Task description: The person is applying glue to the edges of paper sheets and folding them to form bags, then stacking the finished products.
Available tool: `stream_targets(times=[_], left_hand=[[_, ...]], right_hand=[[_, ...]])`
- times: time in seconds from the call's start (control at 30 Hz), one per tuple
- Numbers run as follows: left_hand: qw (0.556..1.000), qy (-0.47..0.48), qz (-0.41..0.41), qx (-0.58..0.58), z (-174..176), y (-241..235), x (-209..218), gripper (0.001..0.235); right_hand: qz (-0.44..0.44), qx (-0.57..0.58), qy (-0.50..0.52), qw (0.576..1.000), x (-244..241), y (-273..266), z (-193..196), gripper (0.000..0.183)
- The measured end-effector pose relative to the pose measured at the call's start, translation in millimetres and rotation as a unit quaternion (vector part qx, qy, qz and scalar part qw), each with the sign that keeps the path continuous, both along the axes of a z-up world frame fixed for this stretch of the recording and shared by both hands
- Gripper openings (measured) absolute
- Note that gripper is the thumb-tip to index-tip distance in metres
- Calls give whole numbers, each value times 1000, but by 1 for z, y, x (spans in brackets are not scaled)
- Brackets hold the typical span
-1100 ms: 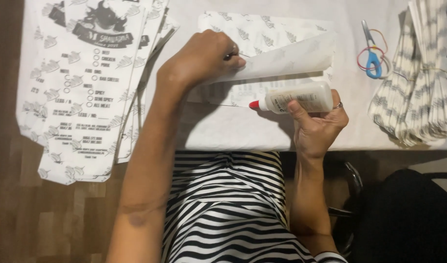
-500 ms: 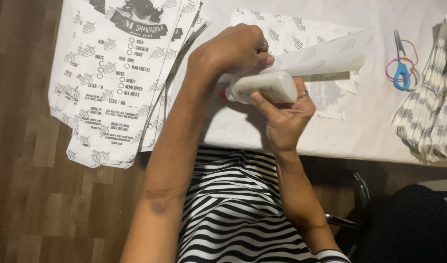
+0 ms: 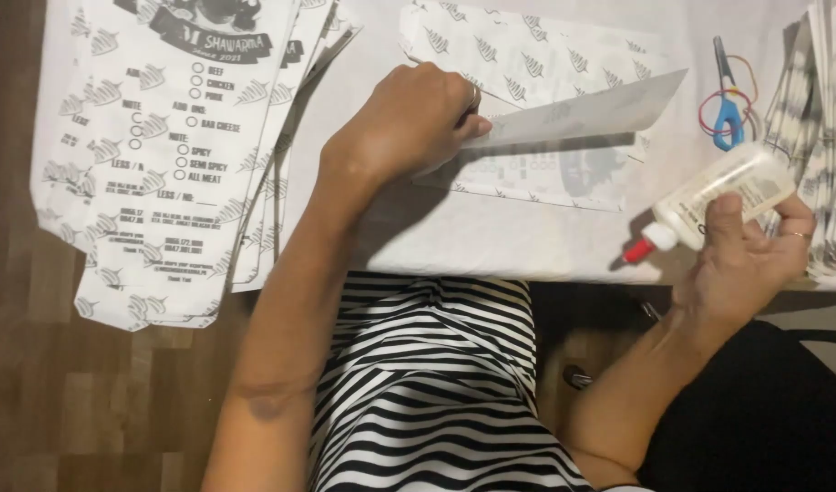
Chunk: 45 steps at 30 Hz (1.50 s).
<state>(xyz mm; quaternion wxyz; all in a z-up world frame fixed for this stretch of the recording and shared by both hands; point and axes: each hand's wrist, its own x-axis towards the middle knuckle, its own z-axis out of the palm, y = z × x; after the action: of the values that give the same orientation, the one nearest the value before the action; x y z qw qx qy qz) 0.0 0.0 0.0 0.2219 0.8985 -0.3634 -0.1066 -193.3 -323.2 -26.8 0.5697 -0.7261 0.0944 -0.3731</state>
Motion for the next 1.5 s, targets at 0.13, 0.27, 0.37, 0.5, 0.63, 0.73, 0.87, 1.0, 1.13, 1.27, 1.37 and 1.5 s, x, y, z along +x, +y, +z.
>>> stream_targets(times=[0.13, 0.27, 0.37, 0.5, 0.63, 0.73, 0.87, 1.0, 1.13, 1.27, 1.37, 1.5], left_hand=[[1000, -7, -5, 0, 9, 1, -25, 23], [998, -54, -22, 30, 7, 3, -60, 29], [986, -168, -18, -9, -15, 2, -70, 25], [962, -245, 37, -113, -23, 2, -82, 25], [954, -257, 57, -142, -39, 1, -85, 26], [950, -265, 68, -152, -40, -2, -88, 27], [951, -255, 82, -153, -34, -4, -93, 26], [949, -267, 74, -150, -35, -3, -90, 26], [950, -265, 75, -145, -44, -1, -88, 30], [948, -281, 81, -127, -43, 0, -95, 32], [958, -260, 113, -45, -34, -14, -106, 36], [940, -296, 169, -32, -58, -61, -106, 46]], right_hand=[[-117, -79, 121, 983, -15, -16, -7, 33], [-205, -415, 121, 878, -14, 5, 1, 37], [-145, -407, 97, 896, -7, 43, 9, 18], [75, -400, 31, 913, 11, 85, 7, 14], [115, -368, 66, 920, 14, 110, 18, 15], [116, -373, 81, 917, 14, 108, 20, 15], [121, -391, 65, 910, 26, 110, 10, 14], [163, -431, 40, 887, 50, 136, 1, 23], [188, -474, 93, 855, 61, 115, 3, 35], [196, -487, 300, 797, 67, 93, 28, 54], [163, -471, 406, 766, 70, 85, 31, 66], [150, -466, 418, 765, 71, 87, 31, 69]])
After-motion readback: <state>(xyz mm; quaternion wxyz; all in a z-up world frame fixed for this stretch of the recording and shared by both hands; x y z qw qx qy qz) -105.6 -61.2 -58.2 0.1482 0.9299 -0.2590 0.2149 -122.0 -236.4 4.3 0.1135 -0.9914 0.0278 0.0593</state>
